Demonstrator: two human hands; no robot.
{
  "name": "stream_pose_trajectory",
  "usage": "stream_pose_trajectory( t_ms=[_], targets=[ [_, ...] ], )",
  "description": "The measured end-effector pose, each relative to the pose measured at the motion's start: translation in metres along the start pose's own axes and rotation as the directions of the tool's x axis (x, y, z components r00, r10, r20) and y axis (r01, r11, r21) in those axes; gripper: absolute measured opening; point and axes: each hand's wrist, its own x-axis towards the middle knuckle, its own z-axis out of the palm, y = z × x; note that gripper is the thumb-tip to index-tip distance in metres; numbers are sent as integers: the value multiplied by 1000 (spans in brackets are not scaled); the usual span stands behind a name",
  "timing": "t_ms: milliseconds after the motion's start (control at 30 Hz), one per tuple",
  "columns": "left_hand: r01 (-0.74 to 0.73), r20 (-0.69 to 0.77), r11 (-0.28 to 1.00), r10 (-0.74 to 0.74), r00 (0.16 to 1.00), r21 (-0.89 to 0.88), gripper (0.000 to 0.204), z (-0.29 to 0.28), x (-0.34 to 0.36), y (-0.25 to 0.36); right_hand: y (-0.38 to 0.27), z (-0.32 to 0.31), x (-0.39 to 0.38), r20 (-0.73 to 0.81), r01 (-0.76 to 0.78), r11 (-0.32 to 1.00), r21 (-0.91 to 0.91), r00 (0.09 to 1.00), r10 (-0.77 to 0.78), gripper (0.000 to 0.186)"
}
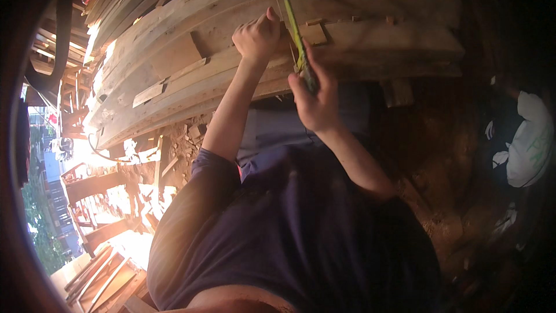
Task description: The person uses a hand saw to cut a small rectangular piece of wood on a wooden workbench. They hold the wood steady with their left hand and saw with their right hand, then remove the cut piece and continue sawing another section.
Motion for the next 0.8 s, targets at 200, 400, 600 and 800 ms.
stream_pose_trajectory(
  t_ms=[200, 400, 600, 800],
  targets=[
    [-34, -10, 999, 34, 999, 31, 46, 4, 6, -3, -8, -8, -2, 63, 80, 989, -126, 995, -72, 65],
    [-22, -20, 999, 21, 1000, -26, 45, -6, 3, 7, -6, -7, 3, 32, 118, 987, -106, 993, -115, 65],
    [-8, -14, 1000, 8, 1000, -4, 48, 0, 6, 6, 11, 0, 33, 16, 132, 990, -44, 991, -132, 68],
    [-4, -37, 1000, 5, 999, 28, 48, 6, 6, -2, 11, -1, -13, 50, 145, 986, -87, 989, -141, 72]
  ],
)
